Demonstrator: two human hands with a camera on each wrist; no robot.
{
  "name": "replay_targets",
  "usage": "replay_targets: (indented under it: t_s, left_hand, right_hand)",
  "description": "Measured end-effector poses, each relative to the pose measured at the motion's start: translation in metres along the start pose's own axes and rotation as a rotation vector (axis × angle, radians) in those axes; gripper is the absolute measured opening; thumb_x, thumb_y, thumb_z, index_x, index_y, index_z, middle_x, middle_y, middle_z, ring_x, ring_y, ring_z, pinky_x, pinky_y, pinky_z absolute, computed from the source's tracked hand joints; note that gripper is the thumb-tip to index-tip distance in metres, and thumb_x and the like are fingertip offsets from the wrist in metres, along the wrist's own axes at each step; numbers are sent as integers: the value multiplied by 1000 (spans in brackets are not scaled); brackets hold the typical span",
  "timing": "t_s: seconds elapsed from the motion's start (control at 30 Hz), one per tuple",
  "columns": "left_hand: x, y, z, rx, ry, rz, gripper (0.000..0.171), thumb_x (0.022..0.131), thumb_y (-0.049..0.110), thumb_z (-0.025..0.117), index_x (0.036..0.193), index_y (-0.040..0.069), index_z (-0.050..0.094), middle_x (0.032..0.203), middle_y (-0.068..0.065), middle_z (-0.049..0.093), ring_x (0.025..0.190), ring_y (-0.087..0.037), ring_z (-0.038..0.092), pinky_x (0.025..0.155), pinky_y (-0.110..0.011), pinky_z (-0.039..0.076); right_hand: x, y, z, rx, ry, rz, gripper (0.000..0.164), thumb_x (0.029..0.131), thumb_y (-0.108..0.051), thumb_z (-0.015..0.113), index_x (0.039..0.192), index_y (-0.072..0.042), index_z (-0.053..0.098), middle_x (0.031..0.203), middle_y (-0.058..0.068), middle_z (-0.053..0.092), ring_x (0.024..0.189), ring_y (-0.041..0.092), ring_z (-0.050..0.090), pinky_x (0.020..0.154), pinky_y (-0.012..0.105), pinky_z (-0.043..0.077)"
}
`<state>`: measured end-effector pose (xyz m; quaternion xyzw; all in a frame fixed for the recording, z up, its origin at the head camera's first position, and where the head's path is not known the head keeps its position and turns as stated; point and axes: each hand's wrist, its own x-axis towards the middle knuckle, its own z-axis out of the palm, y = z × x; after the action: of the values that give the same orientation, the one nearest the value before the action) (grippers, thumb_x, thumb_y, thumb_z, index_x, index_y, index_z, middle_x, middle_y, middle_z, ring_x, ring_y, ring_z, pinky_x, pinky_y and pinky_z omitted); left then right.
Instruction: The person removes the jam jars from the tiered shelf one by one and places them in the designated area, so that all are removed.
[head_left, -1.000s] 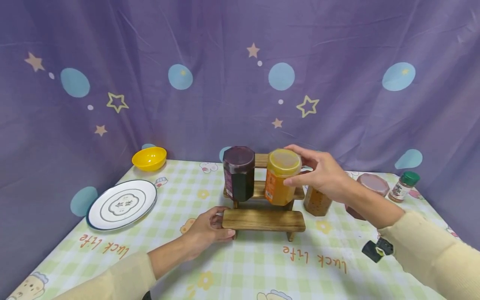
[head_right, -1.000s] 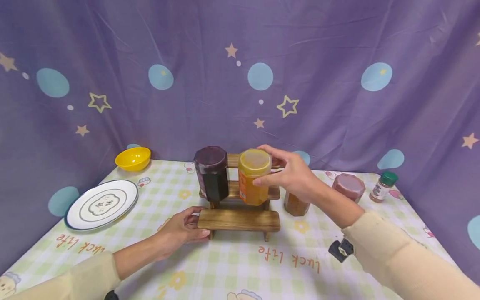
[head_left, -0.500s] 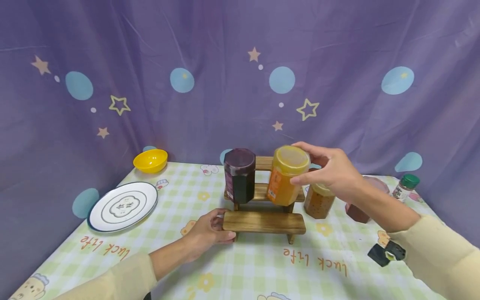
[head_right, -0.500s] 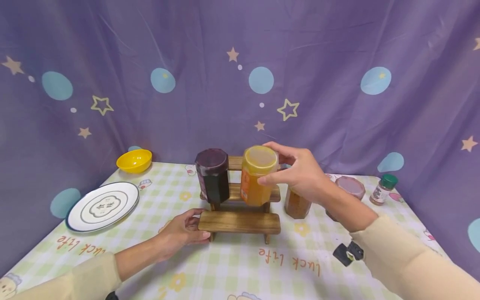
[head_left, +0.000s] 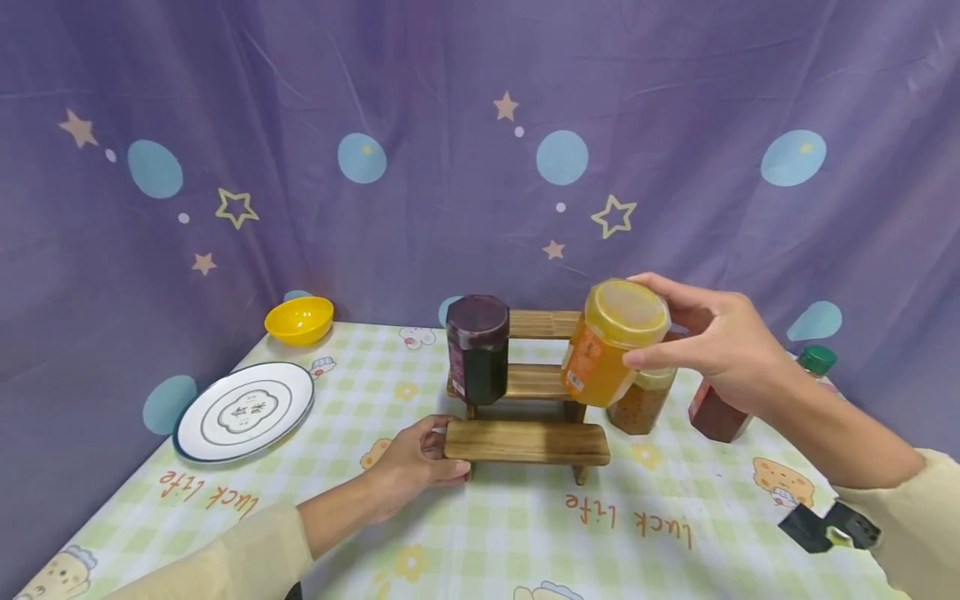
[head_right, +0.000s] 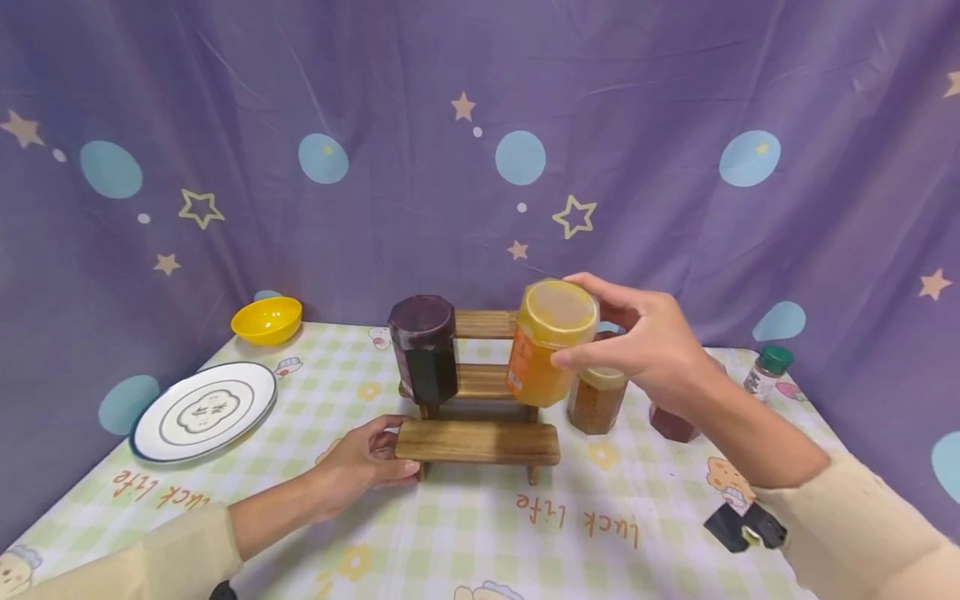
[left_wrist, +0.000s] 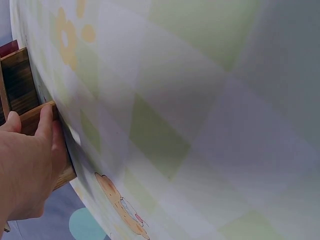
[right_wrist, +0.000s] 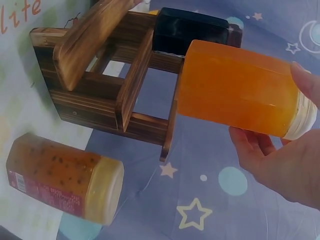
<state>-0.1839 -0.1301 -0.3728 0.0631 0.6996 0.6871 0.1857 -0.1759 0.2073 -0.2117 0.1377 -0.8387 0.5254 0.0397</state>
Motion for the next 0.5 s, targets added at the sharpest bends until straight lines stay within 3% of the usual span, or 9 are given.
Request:
replay_targets:
  t_s: [0.2, 0.37, 0.5]
  left_hand:
    - [1, -1, 0, -6, 0, 7, 72, 82, -7, 71, 142, -5, 32, 126, -27, 50, 99, -30, 64, 89, -42, 57]
    - [1, -2, -1, -3, 3, 9, 72, 82, -6, 71, 142, -5, 32, 125, -27, 50, 97, -27, 64, 89, -42, 57]
    - [0, -1, -2, 3, 6, 8, 73, 82, -5, 72, 143, -4, 31, 126, -27, 49, 99, -28, 64, 89, -42, 57]
  right_hand:
    - [-11, 6, -12, 122, -1, 8, 69, 74, -6, 83, 136, -19, 55, 118, 2, 68, 103, 19, 65, 80, 29, 60]
    - [-21, 13, -22, 248, -32, 25, 69, 76, 6, 77, 138, -12, 51, 117, 10, 67, 85, 32, 68, 65, 48, 61]
    - [-29, 22, -30, 224, -20, 7, 70, 76, 10, 75, 138, -11, 50, 116, 9, 68, 82, 33, 69, 67, 42, 62]
